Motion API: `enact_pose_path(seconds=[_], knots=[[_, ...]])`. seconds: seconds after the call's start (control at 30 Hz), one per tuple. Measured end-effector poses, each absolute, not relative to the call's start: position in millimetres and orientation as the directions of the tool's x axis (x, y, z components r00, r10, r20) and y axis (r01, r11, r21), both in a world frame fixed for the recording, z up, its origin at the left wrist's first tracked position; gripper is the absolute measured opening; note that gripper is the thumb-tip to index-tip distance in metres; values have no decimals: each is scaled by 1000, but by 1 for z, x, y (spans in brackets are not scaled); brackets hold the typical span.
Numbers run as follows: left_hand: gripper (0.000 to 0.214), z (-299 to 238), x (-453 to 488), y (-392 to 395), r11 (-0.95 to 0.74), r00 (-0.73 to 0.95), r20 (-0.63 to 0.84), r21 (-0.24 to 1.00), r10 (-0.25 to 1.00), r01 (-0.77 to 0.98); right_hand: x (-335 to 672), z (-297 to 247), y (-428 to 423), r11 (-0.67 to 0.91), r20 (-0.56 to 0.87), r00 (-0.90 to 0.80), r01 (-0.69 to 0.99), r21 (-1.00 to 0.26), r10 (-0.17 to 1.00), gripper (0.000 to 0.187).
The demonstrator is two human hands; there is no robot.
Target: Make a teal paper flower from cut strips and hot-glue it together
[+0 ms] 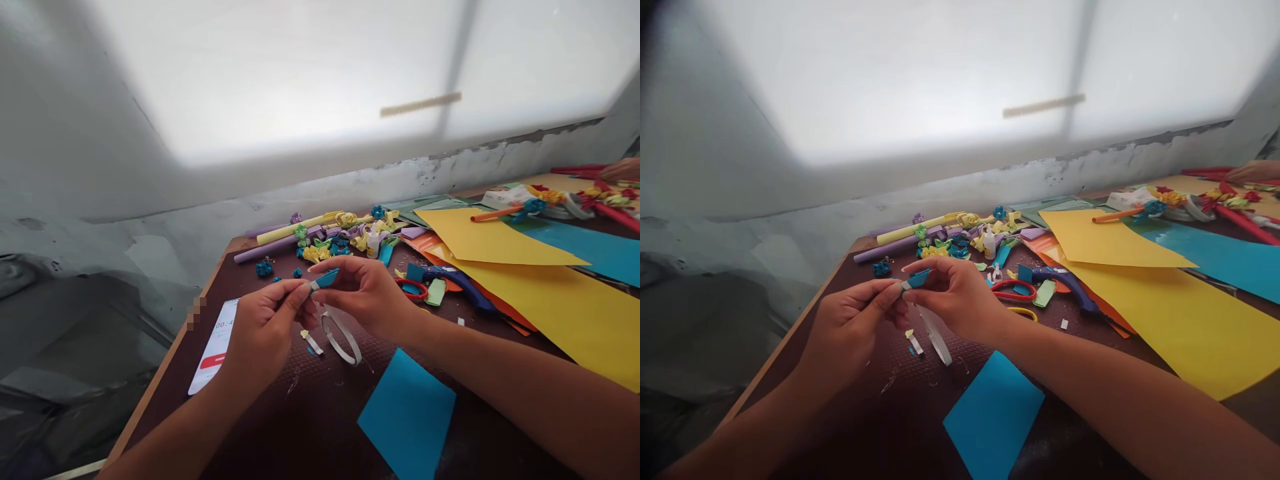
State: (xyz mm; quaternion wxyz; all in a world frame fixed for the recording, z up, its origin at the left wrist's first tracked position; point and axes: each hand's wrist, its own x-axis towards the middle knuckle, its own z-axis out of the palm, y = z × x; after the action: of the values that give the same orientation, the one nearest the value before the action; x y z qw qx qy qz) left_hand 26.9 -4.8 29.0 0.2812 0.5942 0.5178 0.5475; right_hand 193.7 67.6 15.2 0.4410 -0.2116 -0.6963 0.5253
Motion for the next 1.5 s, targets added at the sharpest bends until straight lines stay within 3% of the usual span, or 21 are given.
enact_pose_path(seconds=[0.3,0.43,0.57,0.67,0.8,0.97,1.1,1.27,1.5], knots=[[17,19,29,-1,-294,-158,314,946,936,138,192,15,72,272,310,-528,-151,-951,790,39],[22,16,22,1,-325,-59,364,884,930,336,194,16,66,446,372,-511,25,-895,775,33],[25,20,18,2,-366,19,413,785,911,499,194,19,58,599,430,-516,218,-771,741,40],[24,19,21,2,-396,-51,465,801,884,450,191,22,53,548,428,-522,92,-832,738,42],[19,10,27,3,-426,-149,469,869,870,251,186,19,51,336,313,-536,-58,-940,784,33],[19,5,25,6,-421,-189,432,902,882,94,187,14,55,220,295,-533,-200,-955,793,34],[19,8,20,10,-349,-149,363,931,920,110,195,17,61,371,362,-505,-87,-924,784,24],[16,8,19,10,-296,-152,304,952,940,74,205,21,65,728,577,-485,211,-652,657,13],[21,8,22,10,-294,-223,292,955,930,27,205,19,64,743,571,-514,224,-631,640,11]])
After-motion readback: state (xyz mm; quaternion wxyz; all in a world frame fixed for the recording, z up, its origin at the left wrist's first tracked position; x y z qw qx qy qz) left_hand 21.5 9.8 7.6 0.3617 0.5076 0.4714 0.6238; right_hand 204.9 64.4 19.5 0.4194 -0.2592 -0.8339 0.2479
